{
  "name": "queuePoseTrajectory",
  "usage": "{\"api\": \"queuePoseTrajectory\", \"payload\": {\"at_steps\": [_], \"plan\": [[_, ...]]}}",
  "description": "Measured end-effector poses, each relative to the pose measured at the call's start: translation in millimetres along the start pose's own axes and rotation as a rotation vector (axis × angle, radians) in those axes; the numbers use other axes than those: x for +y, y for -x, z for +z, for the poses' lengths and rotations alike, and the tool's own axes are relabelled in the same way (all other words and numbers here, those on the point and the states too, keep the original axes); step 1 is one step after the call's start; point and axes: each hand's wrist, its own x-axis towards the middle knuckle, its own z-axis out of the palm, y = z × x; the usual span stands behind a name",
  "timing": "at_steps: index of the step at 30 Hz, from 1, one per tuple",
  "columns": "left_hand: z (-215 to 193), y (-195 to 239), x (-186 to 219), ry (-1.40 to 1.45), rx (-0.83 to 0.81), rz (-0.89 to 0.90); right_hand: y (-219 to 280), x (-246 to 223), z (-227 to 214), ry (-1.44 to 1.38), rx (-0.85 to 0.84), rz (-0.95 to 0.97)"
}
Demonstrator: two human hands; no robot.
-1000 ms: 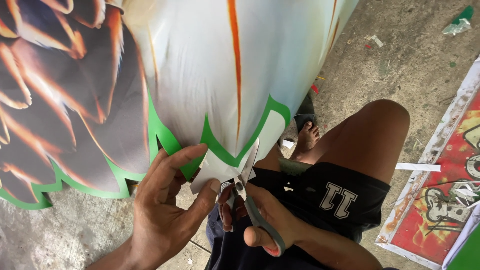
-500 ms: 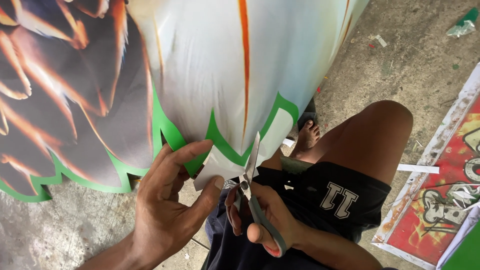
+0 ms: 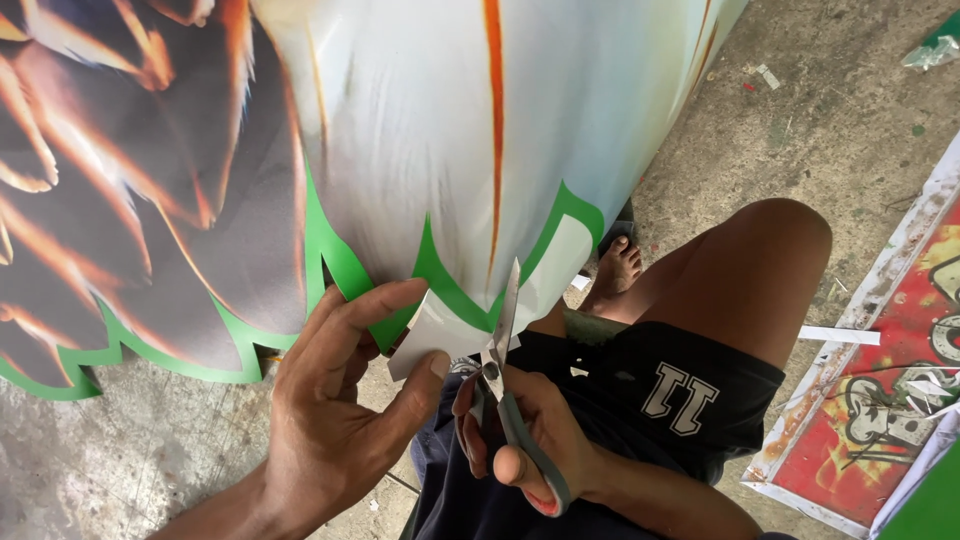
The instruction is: The person uses scissors to cut along the green outline of a large printed poster featuring a tiger. They carefully trim the white border around the design while sitting on the floor.
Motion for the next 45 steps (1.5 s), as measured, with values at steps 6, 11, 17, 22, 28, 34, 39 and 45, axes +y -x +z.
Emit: {"api": "queuePoseTrajectory", "payload": {"at_steps": [6, 11, 17, 22, 28, 34, 39, 45], "plan": [[-0.2, 0.5, 0.3, 0.004, 0.001, -0.015, 0.3, 0.2, 0.0, -0.003, -0.006, -0.018], [-0.1, 0.6, -0.2, -0.003, 0.001, -0.001, 0.3, -0.1, 0.6, -0.002, -0.007, -0.007], [-0.3, 0.0, 0.5, 0.002, -0.002, 0.002, 0.9, -0.2, -1.0, 0.007, -0.013, 0.006], [-1.9, 2.3, -0.6, 0.006, 0.002, 0.002, -5.5, -15.6, -6.8, -0.023, -0.083, -0.028], [-5.6, 6.8, 1.7, 0.353, -0.019, -0.11, -8.7, -64.9, -44.7, 0.127, -0.281, 0.306], [-11.9, 1.6, 4.4, 0.6, -0.045, -0.089, -15.2, -109.1, -43.2, 0.442, -0.24, 0.539], [-12.6, 0.2, 4.3, 0.57, -0.069, -0.087, -15.4, -122.7, -48.2, 0.678, -0.336, 0.387], [-12.3, -1.7, 4.6, 0.539, -0.081, -0.05, -8.2, -125.6, -47.7, 0.7, -0.225, 0.477]]}}
